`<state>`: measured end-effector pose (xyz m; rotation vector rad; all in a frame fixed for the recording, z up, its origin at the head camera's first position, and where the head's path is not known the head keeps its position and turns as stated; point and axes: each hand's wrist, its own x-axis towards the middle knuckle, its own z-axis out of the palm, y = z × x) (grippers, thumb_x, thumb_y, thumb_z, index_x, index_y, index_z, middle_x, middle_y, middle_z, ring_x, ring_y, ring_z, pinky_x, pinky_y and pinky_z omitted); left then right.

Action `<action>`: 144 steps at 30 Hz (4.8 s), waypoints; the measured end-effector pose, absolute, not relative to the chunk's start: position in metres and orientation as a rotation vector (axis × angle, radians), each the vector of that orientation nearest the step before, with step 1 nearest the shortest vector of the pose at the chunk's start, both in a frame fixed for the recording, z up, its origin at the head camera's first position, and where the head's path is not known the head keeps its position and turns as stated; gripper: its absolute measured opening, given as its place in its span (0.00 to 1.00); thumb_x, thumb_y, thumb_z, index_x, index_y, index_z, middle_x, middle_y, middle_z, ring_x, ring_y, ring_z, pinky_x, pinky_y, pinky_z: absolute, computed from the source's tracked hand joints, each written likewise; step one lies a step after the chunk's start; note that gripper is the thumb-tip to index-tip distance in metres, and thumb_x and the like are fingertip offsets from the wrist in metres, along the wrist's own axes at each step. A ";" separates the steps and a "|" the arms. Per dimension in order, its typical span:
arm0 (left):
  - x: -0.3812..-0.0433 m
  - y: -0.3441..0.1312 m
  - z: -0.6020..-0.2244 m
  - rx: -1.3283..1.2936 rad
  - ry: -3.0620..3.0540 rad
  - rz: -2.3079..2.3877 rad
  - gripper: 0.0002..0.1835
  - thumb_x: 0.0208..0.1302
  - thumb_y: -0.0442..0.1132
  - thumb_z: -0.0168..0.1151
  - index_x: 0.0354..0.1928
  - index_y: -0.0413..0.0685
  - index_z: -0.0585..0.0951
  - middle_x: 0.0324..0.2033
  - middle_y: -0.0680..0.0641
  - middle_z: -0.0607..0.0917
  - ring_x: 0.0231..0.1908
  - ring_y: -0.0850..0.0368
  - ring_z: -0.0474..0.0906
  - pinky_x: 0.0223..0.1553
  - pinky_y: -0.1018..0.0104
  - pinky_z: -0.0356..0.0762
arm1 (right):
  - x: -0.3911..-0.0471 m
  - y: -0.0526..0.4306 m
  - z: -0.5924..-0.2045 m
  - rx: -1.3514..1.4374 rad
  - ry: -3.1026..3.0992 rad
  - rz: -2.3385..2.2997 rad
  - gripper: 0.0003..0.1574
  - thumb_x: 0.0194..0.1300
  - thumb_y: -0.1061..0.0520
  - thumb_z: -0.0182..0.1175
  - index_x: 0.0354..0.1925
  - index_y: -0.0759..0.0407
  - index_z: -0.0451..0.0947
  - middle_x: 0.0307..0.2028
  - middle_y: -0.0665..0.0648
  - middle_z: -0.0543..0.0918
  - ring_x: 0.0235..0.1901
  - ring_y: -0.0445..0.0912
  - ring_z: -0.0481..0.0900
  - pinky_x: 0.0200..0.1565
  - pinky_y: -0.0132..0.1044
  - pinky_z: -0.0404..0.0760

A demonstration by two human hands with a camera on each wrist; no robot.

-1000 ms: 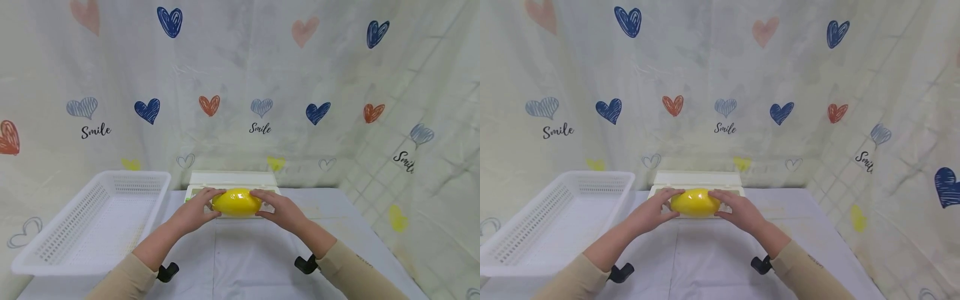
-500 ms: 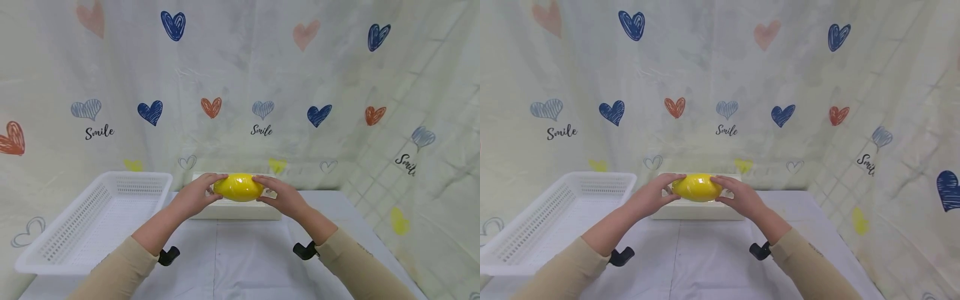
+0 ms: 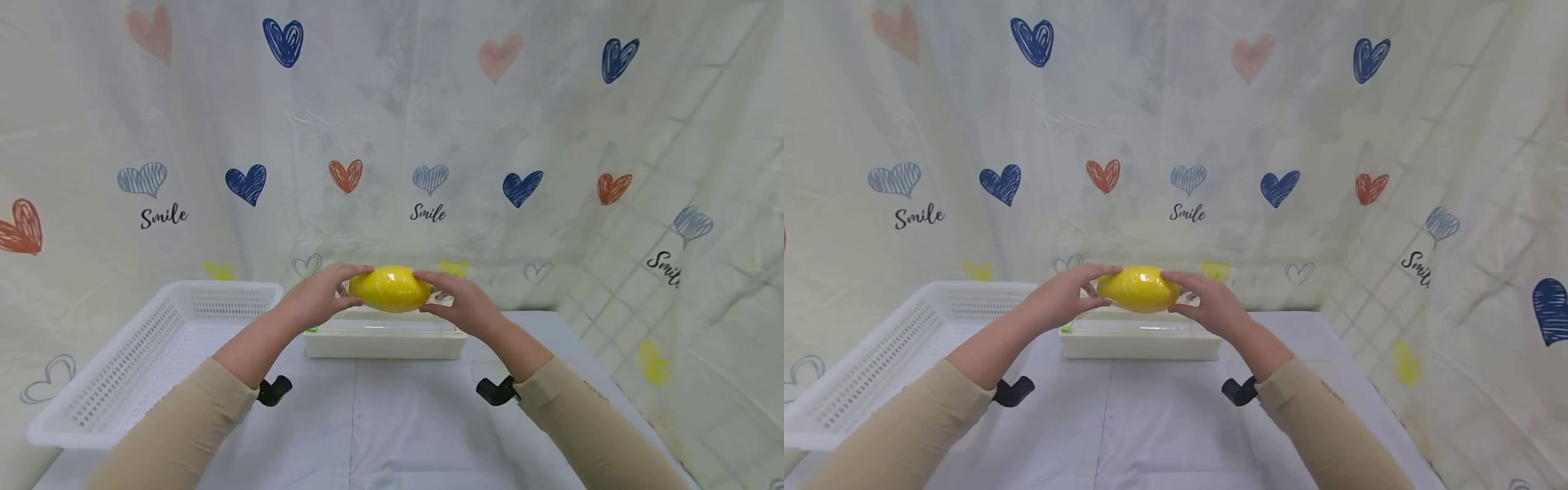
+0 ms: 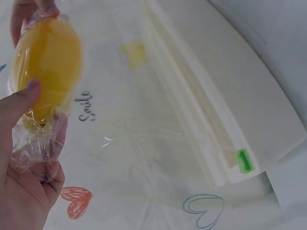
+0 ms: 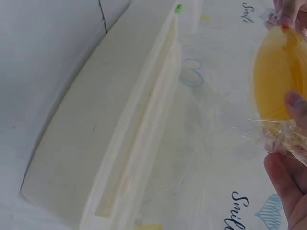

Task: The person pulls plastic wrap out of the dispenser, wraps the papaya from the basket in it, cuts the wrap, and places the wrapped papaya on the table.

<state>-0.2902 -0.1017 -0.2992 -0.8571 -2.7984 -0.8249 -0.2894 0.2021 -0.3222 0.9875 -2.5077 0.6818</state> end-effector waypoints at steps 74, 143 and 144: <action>-0.194 -0.106 -0.387 -0.821 -3.018 -0.931 0.32 0.60 0.55 0.70 0.67 0.67 0.73 0.61 0.58 0.78 0.28 0.64 0.73 0.30 0.66 0.75 | -0.213 0.206 -0.390 1.050 -2.931 0.740 0.40 0.58 0.36 0.68 0.67 0.34 0.70 0.60 0.38 0.77 0.49 0.39 0.79 0.48 0.39 0.82; -0.299 -0.138 -0.395 -0.064 -3.092 -0.760 0.41 0.61 0.51 0.70 0.71 0.42 0.65 0.63 0.31 0.72 0.59 0.35 0.72 0.57 0.42 0.71 | -0.309 0.124 -0.366 1.260 -2.840 0.184 0.23 0.70 0.41 0.60 0.61 0.40 0.78 0.53 0.46 0.82 0.51 0.44 0.80 0.55 0.43 0.78; -0.301 -0.138 -0.398 -0.050 -3.089 -0.793 0.41 0.61 0.50 0.70 0.71 0.41 0.65 0.64 0.32 0.73 0.60 0.35 0.72 0.58 0.42 0.71 | -0.314 0.119 -0.365 1.272 -2.844 0.161 0.22 0.70 0.42 0.60 0.61 0.40 0.78 0.52 0.46 0.83 0.51 0.44 0.80 0.54 0.42 0.78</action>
